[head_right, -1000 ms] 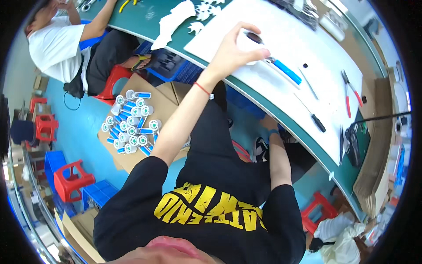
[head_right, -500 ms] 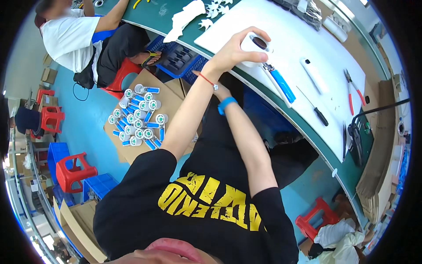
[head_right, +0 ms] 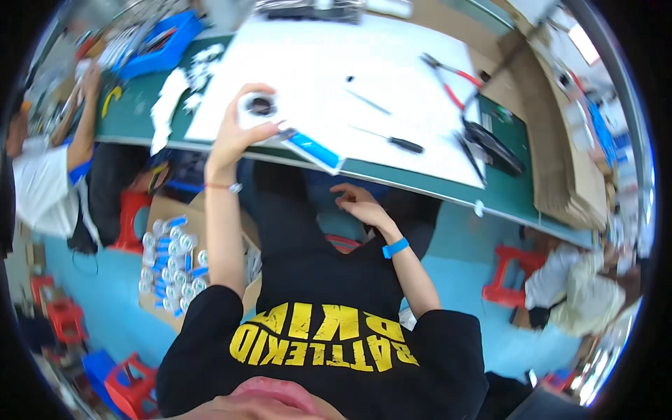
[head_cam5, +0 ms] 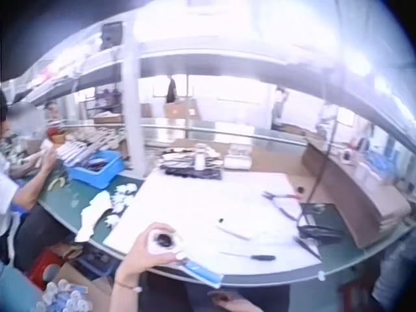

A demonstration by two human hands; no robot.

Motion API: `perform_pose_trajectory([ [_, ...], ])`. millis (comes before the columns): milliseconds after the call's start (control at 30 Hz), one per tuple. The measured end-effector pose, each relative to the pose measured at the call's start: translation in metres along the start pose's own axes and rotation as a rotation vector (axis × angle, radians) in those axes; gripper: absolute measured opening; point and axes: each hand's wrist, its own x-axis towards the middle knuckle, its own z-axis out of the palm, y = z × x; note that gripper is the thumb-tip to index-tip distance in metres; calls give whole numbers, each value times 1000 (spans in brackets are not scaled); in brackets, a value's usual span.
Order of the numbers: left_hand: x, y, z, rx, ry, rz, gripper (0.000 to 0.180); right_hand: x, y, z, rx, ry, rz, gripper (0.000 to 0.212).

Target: Assembling the components of a small white handheld electronic fan at a factory assembly station.

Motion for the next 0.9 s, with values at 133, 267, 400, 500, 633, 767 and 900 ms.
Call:
perform_pose_trajectory([
  [133,-3,1,-1,-128,39,-69,67,-49,-81,-22,3,-185,-212,34],
  [267,-17,-13,-2,-347,77,-93,67,40,-73,47,-77,-127,-618,49],
  [400,10,-10,53,-316,-92,-60,71,126,-24,102,-221,-265,-216,67],
  [500,-16,-9,-4,-219,-50,-112,70,96,-65,159,-235,-294,-520,63],
  [633,-20,-5,-16,-121,-35,-128,67,27,-43,100,202,-642,-129,50],
  [767,-15,4,23,-118,110,-132,70,-24,21,19,84,-217,-126,42],
  [900,-6,-1,7,-78,34,-126,64,-66,-61,-15,81,-367,-125,37],
])
